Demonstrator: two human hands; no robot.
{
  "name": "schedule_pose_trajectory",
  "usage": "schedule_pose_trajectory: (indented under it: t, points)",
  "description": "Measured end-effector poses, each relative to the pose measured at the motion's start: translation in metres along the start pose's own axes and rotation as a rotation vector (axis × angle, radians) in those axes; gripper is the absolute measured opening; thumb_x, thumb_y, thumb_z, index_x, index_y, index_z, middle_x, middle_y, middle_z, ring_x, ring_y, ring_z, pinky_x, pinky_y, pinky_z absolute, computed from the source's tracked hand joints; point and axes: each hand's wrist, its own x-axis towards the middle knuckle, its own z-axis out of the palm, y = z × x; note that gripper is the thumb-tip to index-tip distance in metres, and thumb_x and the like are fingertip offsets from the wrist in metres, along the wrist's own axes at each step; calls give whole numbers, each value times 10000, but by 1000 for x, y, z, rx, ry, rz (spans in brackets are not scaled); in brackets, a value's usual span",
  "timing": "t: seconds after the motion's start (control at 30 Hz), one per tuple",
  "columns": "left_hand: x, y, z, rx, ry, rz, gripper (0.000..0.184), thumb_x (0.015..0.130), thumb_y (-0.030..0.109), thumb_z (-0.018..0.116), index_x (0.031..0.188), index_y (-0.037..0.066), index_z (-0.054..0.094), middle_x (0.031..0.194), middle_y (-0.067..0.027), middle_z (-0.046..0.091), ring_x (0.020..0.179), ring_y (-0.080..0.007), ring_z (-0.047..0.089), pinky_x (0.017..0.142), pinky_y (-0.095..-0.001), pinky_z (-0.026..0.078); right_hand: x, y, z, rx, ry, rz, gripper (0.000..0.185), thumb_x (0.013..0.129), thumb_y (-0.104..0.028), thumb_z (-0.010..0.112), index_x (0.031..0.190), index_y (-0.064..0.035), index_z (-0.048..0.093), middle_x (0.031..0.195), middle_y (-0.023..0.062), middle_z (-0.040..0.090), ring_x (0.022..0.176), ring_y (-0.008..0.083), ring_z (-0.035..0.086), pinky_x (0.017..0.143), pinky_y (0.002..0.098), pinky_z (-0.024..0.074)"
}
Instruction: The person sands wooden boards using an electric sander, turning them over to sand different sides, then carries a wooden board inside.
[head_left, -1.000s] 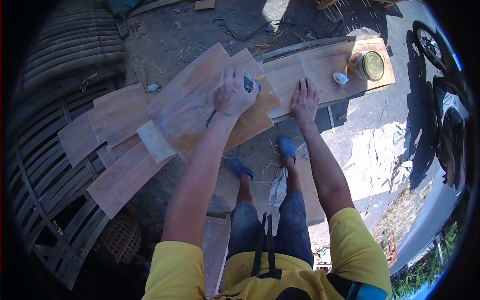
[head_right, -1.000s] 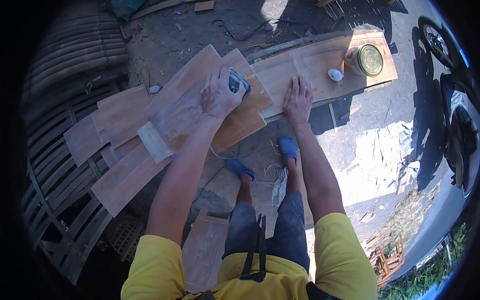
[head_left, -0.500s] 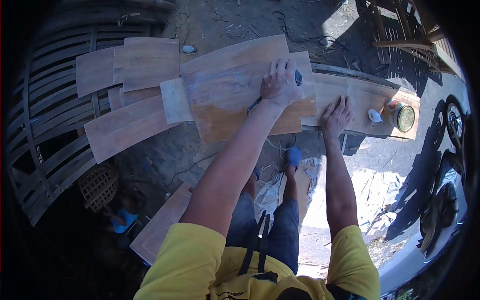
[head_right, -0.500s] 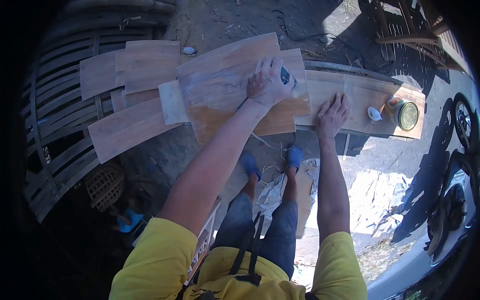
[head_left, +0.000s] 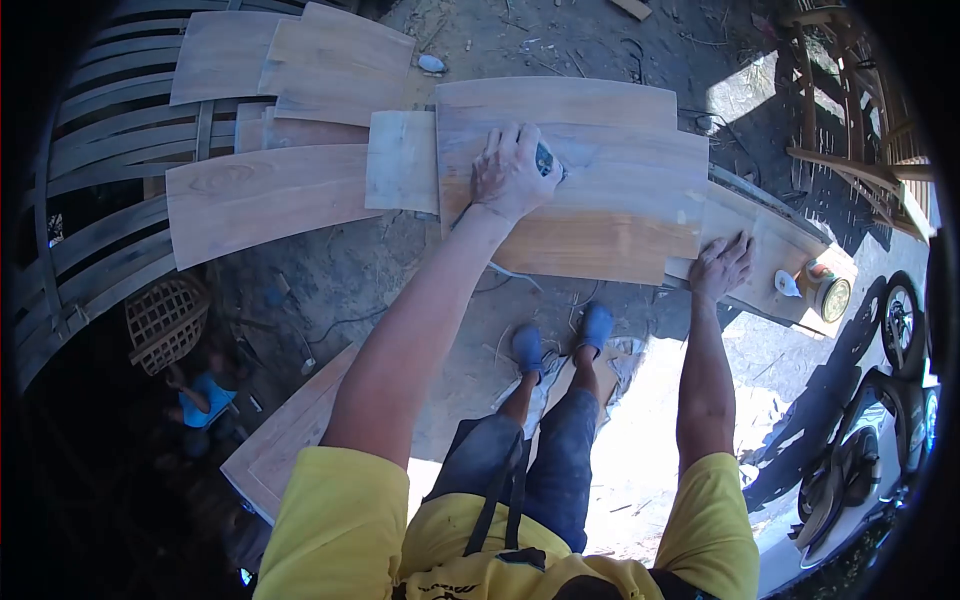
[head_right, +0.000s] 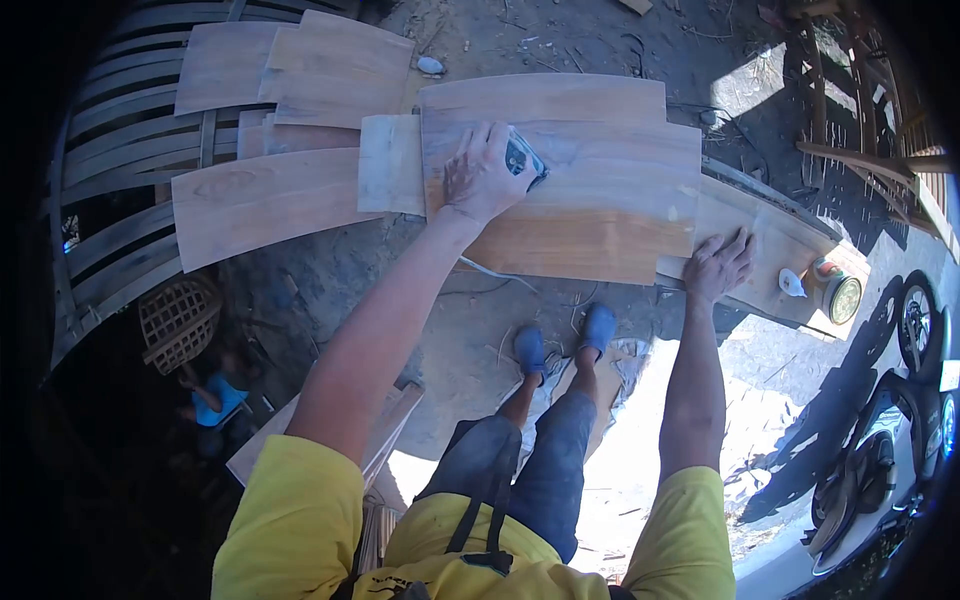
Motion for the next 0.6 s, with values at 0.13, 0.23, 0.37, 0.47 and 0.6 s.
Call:
schedule_pose_trajectory:
  t: [0.13, 0.23, 0.37, 0.47, 0.6]
  points:
    - [-16, -70, -26, 35, 11, -56, 416, 848, 338, 785, 1169, 111, 647, 1151, -135, 666, 1108, -361, 671, 879, -522, 574, -1, 0, 0, -28, -15, 7, 592, 1056, -361, 520, 1581, -98, 448, 1638, 181, 407, 1486, 413, 385, 1237, 556, 287]
    - [-26, -112, -44, 63, 24, -43, 377, 864, 323, 775, 1138, 97, 649, 1118, -142, 670, 1052, -380, 691, 868, -516, 567, -1, -2, -1, -13, -13, 13, 593, 1053, -358, 527, 1572, -82, 450, 1640, 180, 398, 1491, 409, 378, 1244, 553, 274]
    - [-35, -124, -44, 54, -23, 50, 359, 868, 293, 774, 1135, 85, 652, 1116, -142, 670, 1050, -375, 687, 867, -515, 562, 0, 5, 3, -32, 37, -5, 595, 1042, -347, 543, 1559, -63, 457, 1630, 184, 401, 1494, 406, 374, 1254, 550, 254]
    - [-33, -88, -33, 32, -50, 113, 354, 866, 279, 776, 1134, 82, 653, 1112, -146, 666, 1039, -378, 679, 862, -515, 558, -1, 3, 4, -42, 20, 8, 596, 1027, -331, 561, 1546, -53, 464, 1614, 189, 409, 1502, 398, 364, 1261, 548, 241]
    - [-24, -28, -7, 64, -32, 246, 353, 866, 274, 773, 1137, 83, 653, 1106, -152, 659, 1067, -384, 664, 850, -515, 558, 0, 3, 4, -52, 45, -2, 610, 1000, -329, 586, 1535, -61, 469, 1594, 183, 416, 1507, 386, 356, 1260, 559, 240]
